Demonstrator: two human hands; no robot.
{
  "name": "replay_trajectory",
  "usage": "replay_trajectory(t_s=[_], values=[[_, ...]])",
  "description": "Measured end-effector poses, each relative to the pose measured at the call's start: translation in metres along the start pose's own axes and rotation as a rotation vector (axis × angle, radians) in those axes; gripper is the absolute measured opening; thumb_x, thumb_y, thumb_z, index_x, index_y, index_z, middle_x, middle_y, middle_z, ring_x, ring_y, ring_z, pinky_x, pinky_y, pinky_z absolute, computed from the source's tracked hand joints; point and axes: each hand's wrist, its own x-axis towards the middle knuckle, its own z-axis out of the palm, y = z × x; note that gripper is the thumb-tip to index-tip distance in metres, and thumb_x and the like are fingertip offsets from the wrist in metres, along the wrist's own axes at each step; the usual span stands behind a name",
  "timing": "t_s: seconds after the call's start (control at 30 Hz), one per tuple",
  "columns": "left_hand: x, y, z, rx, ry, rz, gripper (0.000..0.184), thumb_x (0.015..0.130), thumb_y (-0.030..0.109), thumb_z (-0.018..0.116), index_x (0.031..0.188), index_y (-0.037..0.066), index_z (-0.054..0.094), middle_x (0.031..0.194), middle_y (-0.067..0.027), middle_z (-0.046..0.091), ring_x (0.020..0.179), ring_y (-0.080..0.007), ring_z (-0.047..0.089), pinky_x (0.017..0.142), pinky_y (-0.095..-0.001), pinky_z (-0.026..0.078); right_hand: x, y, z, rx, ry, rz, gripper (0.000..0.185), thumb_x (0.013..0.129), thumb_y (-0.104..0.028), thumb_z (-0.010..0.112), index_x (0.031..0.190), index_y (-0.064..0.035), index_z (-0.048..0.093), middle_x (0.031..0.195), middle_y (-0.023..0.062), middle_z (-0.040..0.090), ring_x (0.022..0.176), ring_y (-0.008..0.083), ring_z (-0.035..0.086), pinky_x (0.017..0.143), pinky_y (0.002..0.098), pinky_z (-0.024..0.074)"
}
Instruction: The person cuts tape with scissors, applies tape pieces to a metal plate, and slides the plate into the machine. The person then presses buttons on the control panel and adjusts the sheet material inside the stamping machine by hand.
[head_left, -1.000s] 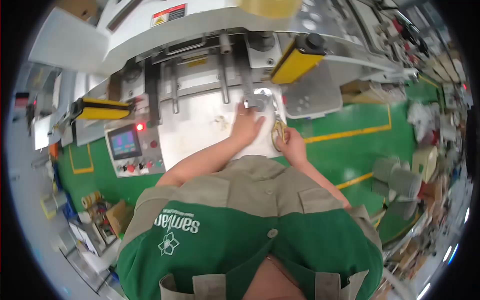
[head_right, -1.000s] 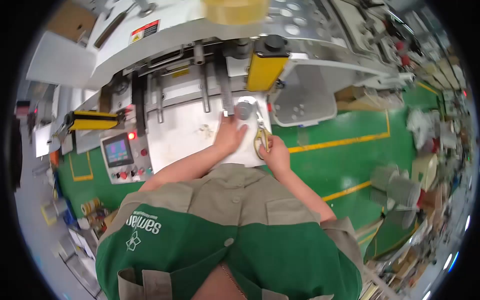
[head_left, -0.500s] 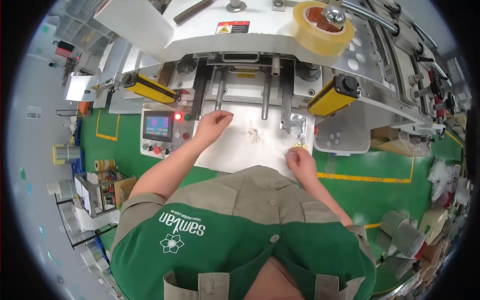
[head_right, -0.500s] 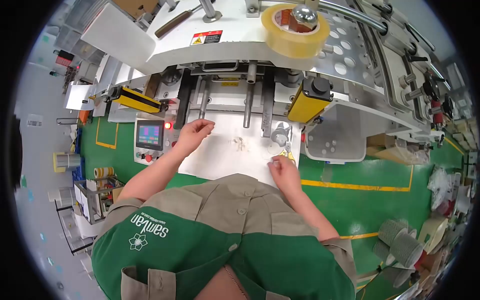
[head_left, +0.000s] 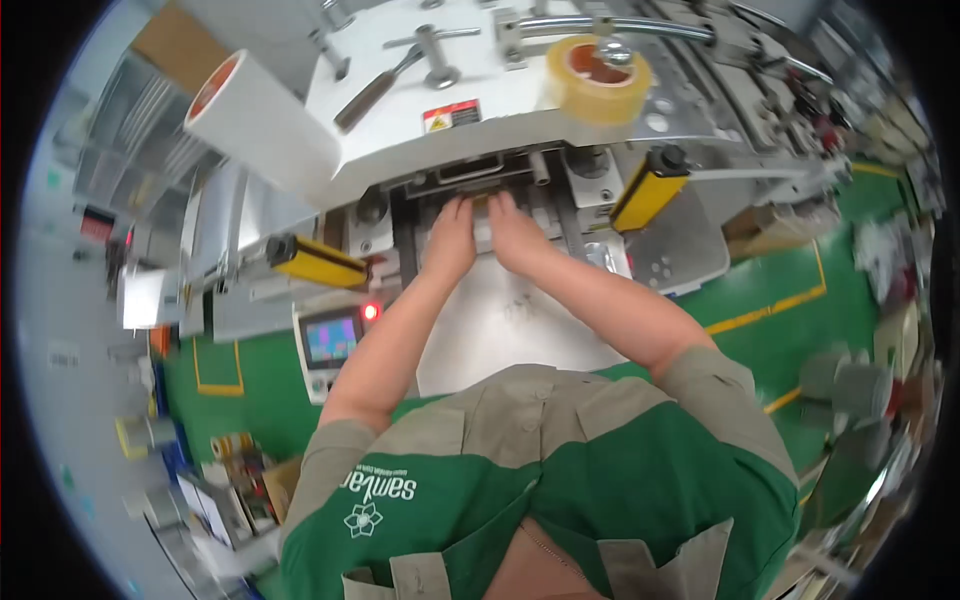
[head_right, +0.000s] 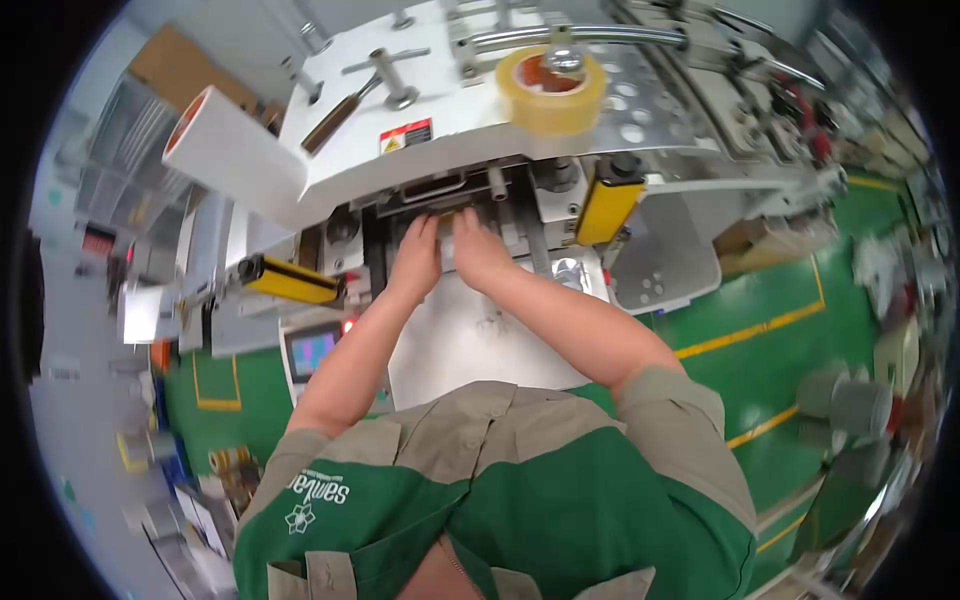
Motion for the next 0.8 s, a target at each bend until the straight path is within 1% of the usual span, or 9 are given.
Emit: replay_trajectory(t_s=[0.03, 0.13, 0.17, 0.23, 0.27, 0.4, 0.43, 0.53, 0.8], values=[[0.001, -0.008, 0.003, 0.024, -0.041, 0.020, 0.047, 0.085, -0.003, 0.051, 0.131, -0.003, 0.049, 0.132, -0.0261, 0.051, 0.119, -0.0442, 0.052, 0.101, -0.0461, 0.045, 0.007, -0.004, -0.002, -0.095, 0.000, -0.001, 0.030, 0.087, -0.007, 0.049, 0.115, 0.0032, 0.051, 0.125, 0.0252, 0.051, 0.099, 0.0403, 0.064, 0.088, 0.0500, 0.0499], [0.019, -0.016, -0.001, 0.001, -0.154, 0.030, 0.042, 0.086, -0.001, 0.051, 0.127, -0.002, 0.052, 0.126, -0.0260, 0.056, 0.115, -0.0440, 0.054, 0.098, -0.0477, 0.046, 0.026, -0.011, -0.006, -0.259, -0.141, 0.038, 0.034, 0.089, -0.012, 0.049, 0.121, -0.0009, 0.054, 0.129, 0.0228, 0.052, 0.102, 0.0373, 0.065, 0.085, 0.0469, 0.0531], [0.026, -0.018, -0.001, -0.023, -0.221, 0.012, 0.040, 0.086, 0.003, 0.052, 0.126, -0.002, 0.053, 0.122, -0.0260, 0.058, 0.112, -0.0434, 0.056, 0.097, -0.0476, 0.046, 0.041, 0.000, 0.020, -0.170, -0.002, 0.098, 0.035, 0.090, -0.014, 0.051, 0.121, -0.0023, 0.059, 0.128, 0.0208, 0.057, 0.104, 0.0356, 0.066, 0.084, 0.0449, 0.0546], [0.035, -0.027, 0.004, 0.073, -0.322, 0.009, 0.038, 0.086, 0.007, 0.053, 0.124, 0.001, 0.054, 0.122, -0.0249, 0.059, 0.111, -0.0418, 0.057, 0.096, -0.0472, 0.047, 0.052, -0.002, 0.013, -0.304, -0.166, 0.112, 0.032, 0.090, -0.015, 0.051, 0.117, -0.0033, 0.064, 0.121, 0.0185, 0.065, 0.102, 0.0338, 0.068, 0.083, 0.0439, 0.0560], [0.039, -0.025, 0.004, 0.103, -0.334, -0.023, 0.037, 0.085, 0.006, 0.052, 0.121, 0.002, 0.055, 0.122, -0.0227, 0.060, 0.114, -0.0401, 0.057, 0.097, -0.0455, 0.048, 0.048, -0.003, 0.011, -0.367, -0.075, 0.045, 0.029, 0.090, -0.016, 0.051, 0.112, -0.0053, 0.067, 0.110, 0.0158, 0.070, 0.099, 0.0321, 0.069, 0.079, 0.0437, 0.0572], [0.040, -0.016, 0.010, 0.159, -0.328, -0.095, 0.034, 0.087, 0.012, 0.051, 0.120, 0.006, 0.056, 0.128, -0.0183, 0.059, 0.118, -0.0364, 0.057, 0.099, -0.0444, 0.048, 0.052, -0.005, 0.015, -0.362, -0.025, 0.103, 0.029, 0.091, -0.020, 0.051, 0.113, -0.0078, 0.063, 0.118, 0.0160, 0.066, 0.098, 0.0323, 0.069, 0.080, 0.0451, 0.0565], [0.038, -0.023, 0.015, 0.130, -0.236, 0.008, 0.032, 0.085, 0.010, 0.053, 0.115, 0.001, 0.055, 0.116, -0.0224, 0.063, 0.110, -0.0390, 0.059, 0.094, -0.0454, 0.050, 0.049, -0.010, 0.015, -0.373, 0.018, 0.126, 0.027, 0.091, -0.020, 0.051, 0.112, -0.0082, 0.064, 0.119, 0.0149, 0.066, 0.097, 0.0316, 0.069, 0.079, 0.0442, 0.0569], [0.021, -0.007, 0.001, 0.200, -0.370, -0.021, 0.034, 0.084, 0.013, 0.059, 0.117, 0.003, 0.056, 0.122, -0.0202, 0.060, 0.114, -0.0374, 0.058, 0.094, -0.0457, 0.050, 0.032, -0.003, 0.034, -0.399, 0.141, 0.090, 0.024, 0.091, -0.021, 0.052, 0.109, -0.0084, 0.063, 0.110, 0.0155, 0.067, 0.091, 0.0320, 0.070, 0.073, 0.0462, 0.0570], [-0.089, 0.057, -0.033, 0.084, -0.354, 0.026, 0.055, 0.080, 0.011, 0.066, 0.130, -0.003, 0.046, 0.120, -0.0200, 0.056, 0.117, -0.0361, 0.054, 0.090, -0.0454, 0.052, -0.099, -0.041, 0.009, -0.335, -0.014, 0.035, 0.032, 0.083, -0.010, 0.057, 0.114, -0.0033, 0.054, 0.112, 0.0159, 0.061, 0.087, 0.0347, 0.069, 0.070, 0.0464, 0.0550]])
